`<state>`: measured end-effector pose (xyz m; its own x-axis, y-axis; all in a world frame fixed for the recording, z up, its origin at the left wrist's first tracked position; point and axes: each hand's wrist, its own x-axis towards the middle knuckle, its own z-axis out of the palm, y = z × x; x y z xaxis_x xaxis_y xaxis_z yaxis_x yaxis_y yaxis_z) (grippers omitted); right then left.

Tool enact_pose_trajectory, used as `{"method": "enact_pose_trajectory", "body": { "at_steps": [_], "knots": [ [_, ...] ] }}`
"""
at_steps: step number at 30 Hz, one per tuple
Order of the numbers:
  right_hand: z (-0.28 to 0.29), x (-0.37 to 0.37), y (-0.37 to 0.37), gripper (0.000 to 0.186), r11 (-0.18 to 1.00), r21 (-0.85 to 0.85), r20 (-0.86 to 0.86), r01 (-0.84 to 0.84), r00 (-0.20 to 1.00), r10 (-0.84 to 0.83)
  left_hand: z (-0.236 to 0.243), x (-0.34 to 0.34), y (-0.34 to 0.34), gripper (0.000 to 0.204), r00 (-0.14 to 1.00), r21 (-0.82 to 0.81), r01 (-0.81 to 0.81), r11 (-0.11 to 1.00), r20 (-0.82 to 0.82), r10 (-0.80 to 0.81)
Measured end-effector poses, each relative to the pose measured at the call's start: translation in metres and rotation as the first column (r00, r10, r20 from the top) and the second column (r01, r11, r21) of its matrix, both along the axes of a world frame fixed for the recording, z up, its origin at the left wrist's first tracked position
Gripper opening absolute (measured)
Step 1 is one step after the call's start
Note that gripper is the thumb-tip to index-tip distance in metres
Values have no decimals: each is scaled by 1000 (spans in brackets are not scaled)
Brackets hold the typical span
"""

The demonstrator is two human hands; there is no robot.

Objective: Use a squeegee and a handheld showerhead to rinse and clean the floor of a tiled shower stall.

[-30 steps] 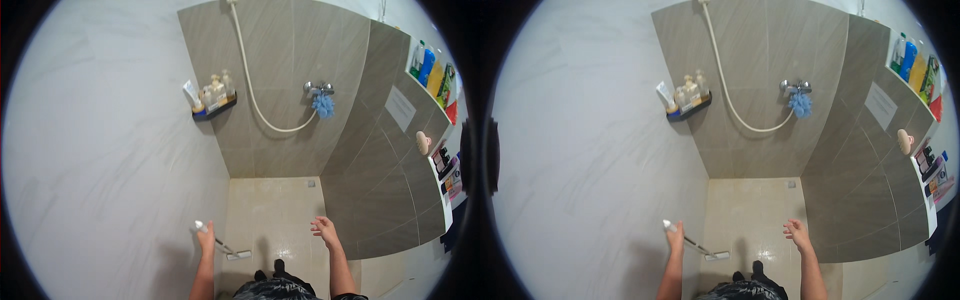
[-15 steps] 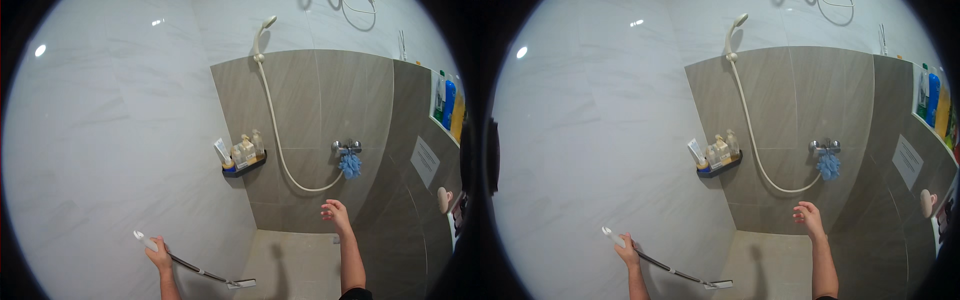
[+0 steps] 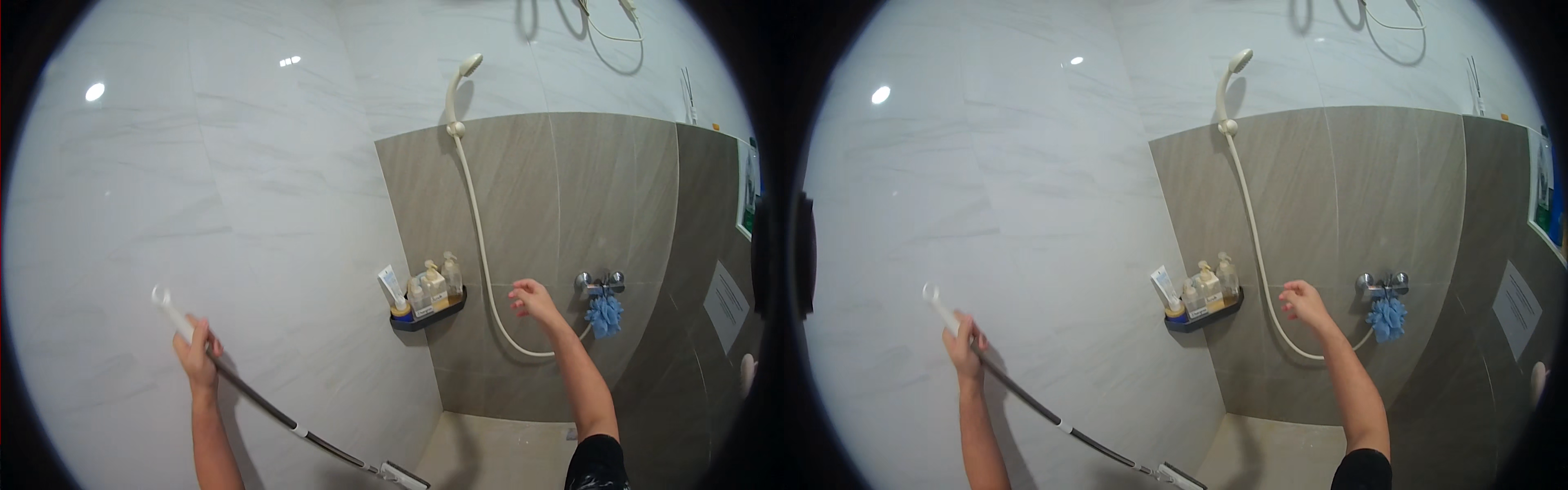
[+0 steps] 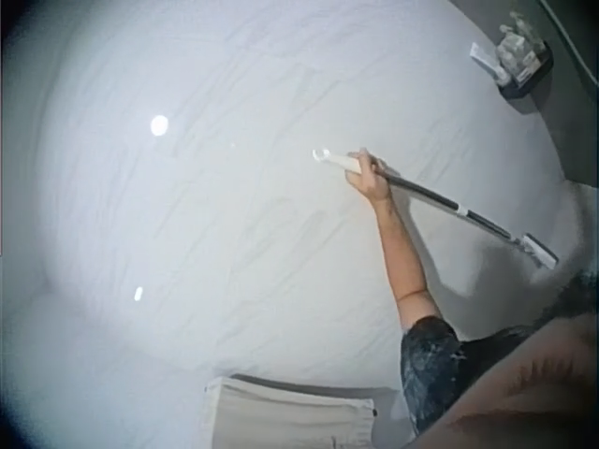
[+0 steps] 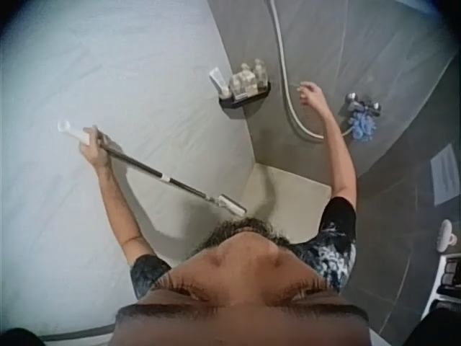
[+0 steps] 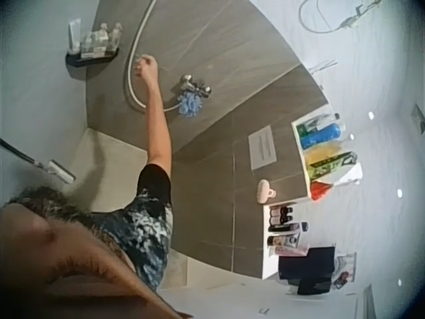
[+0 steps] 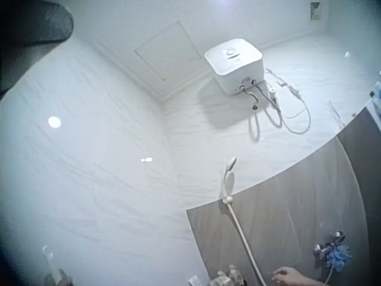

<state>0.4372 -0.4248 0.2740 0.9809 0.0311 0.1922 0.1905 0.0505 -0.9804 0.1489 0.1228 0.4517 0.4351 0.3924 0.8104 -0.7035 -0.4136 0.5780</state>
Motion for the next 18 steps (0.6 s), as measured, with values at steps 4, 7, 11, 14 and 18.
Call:
{"method": "enact_pose_trajectory", "body": {
  "at_steps": [4,7,11,14,18],
  "knots": [
    [68,59,32,38,975,-206,134,78,990,-51,60,40,-8,26,995,206,26,978,-97,-6],
    [127,97,51,43,911,-318,338,264,929,-151,71,54,-1,24,986,228,84,970,-161,-47],
    [206,138,88,52,777,-386,553,497,799,-236,61,47,11,21,987,293,53,955,-160,-6],
    [248,174,84,59,693,-361,608,624,721,-333,62,53,6,21,986,301,57,952,-169,-6],
    [300,224,96,64,679,-271,631,682,659,-410,62,60,10,21,984,339,-55,939,-143,109]
  ]
}}
